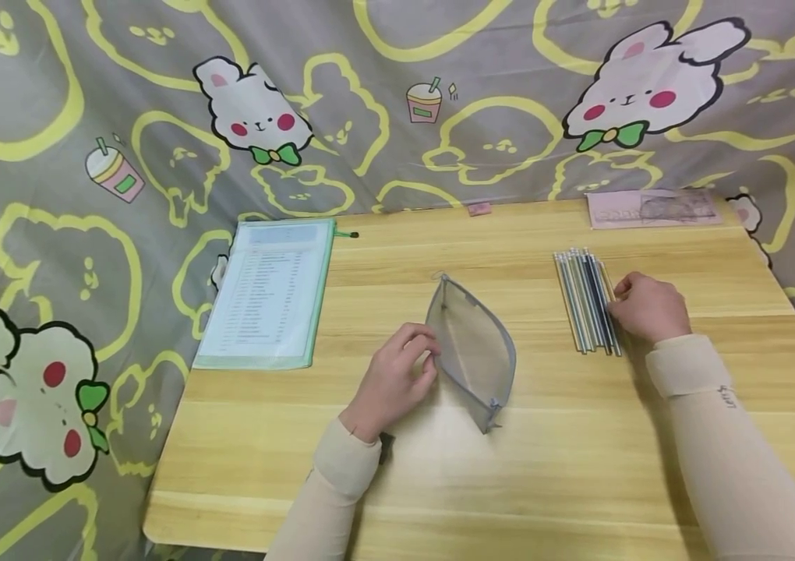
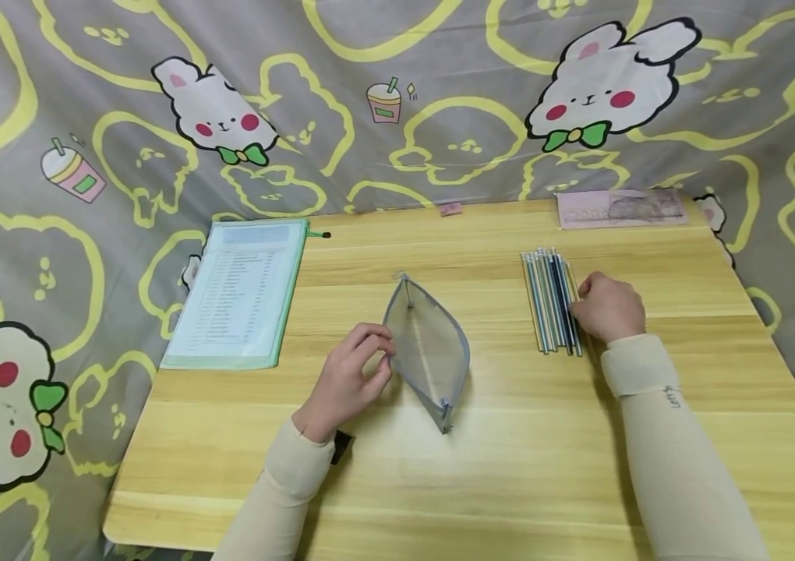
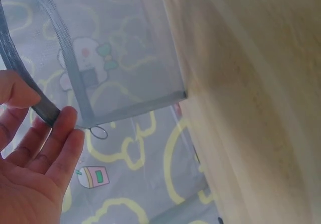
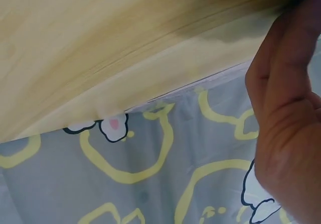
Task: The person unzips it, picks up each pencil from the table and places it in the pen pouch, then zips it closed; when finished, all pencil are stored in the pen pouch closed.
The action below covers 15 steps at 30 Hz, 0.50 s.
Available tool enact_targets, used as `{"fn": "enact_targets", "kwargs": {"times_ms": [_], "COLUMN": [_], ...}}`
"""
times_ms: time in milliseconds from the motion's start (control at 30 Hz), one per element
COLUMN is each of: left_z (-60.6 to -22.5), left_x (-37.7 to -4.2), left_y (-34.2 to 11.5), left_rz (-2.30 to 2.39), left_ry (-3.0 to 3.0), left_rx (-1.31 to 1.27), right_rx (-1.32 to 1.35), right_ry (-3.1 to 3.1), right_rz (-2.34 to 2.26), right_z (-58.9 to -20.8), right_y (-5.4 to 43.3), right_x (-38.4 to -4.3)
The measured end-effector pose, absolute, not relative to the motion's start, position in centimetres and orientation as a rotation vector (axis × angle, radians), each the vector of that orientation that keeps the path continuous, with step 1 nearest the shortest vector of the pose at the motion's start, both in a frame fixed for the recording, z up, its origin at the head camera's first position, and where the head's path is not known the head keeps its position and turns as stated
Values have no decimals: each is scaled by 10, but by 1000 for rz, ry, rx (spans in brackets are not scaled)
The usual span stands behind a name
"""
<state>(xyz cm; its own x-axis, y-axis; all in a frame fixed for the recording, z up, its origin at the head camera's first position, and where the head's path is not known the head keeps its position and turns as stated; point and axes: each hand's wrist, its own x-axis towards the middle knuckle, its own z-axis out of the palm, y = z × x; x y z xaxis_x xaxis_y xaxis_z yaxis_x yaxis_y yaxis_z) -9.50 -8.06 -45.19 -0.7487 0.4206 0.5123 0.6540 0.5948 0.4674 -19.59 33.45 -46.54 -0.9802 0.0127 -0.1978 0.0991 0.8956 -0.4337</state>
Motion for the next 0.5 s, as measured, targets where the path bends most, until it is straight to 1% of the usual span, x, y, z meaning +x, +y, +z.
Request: {"fn": "enact_targets", "kwargs": {"times_ms": [133,267,400,500], "left_z": [-454,-454,-452,-451], "left_x": [-96,-97,-97,-98], "left_y": [-79,-77,-74,-71], "left_rz": [-942,-948,-968,-977], "left_ry": [-2464,-2440,-2417,-2416], "left_rx": [-877,-884,-893,-905], "right_rx": [122,108,44,-32], "right_ry": [2872,2897,2921,2896], "right_rz": [-718,-775,-855,-948], "right_z": [-457,-441,-419,-402], "right_y": [336,328,309,284], "right_x": [-190,-186,-178,-169]}}
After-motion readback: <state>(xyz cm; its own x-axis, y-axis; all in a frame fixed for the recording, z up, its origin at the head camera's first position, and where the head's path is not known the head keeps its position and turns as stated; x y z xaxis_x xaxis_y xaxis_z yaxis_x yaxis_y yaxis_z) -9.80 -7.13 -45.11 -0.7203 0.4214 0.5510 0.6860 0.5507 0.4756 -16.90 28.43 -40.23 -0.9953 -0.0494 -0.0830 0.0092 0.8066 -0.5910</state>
